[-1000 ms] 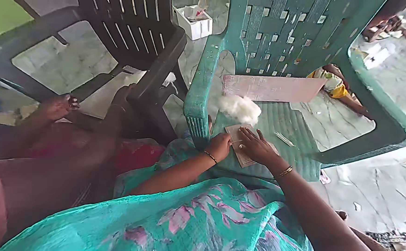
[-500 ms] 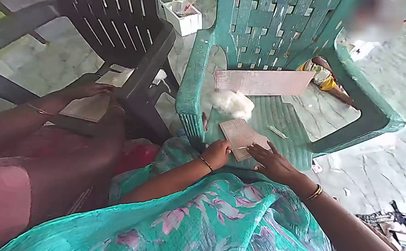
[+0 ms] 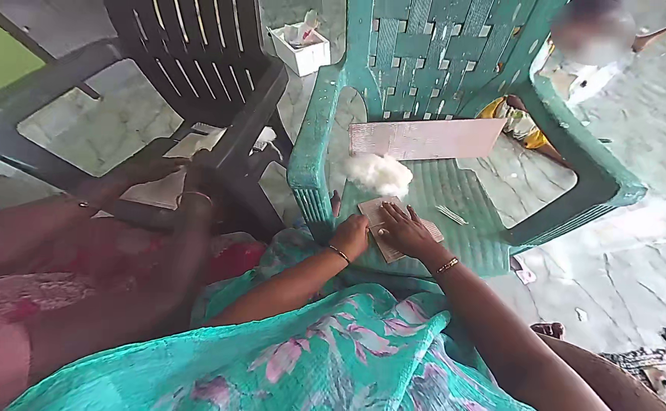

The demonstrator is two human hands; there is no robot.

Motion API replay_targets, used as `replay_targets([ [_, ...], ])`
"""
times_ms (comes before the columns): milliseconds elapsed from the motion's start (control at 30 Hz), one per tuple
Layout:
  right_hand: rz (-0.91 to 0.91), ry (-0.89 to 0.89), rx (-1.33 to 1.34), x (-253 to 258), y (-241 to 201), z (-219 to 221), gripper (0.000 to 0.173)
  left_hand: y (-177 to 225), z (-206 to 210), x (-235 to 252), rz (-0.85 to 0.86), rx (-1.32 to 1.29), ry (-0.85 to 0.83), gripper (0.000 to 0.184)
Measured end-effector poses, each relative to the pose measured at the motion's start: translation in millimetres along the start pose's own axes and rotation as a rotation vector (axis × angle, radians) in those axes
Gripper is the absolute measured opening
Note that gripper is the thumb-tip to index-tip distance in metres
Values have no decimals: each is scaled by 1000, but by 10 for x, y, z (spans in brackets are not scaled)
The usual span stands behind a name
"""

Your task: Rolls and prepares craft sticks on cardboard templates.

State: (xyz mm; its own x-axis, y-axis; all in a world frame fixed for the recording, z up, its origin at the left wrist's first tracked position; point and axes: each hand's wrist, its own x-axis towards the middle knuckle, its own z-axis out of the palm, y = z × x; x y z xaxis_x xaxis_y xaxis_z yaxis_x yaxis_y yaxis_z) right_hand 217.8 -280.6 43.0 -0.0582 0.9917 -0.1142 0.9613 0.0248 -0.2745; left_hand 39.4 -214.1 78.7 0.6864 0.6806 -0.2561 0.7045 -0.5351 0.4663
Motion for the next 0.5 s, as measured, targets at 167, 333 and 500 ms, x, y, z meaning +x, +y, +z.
replay_targets([
  [167, 57, -135, -6, -132, -99, -81, 71, -11, 9, -60, 9, -5, -55, 28],
  [333, 71, -261, -28, -576, -174, -161, 77, 49, 8, -170, 63, 10, -140, 32],
  [500, 18, -229, -31, -895, -196, -198, 70, 109, 57, -268, 75, 12, -145, 33],
])
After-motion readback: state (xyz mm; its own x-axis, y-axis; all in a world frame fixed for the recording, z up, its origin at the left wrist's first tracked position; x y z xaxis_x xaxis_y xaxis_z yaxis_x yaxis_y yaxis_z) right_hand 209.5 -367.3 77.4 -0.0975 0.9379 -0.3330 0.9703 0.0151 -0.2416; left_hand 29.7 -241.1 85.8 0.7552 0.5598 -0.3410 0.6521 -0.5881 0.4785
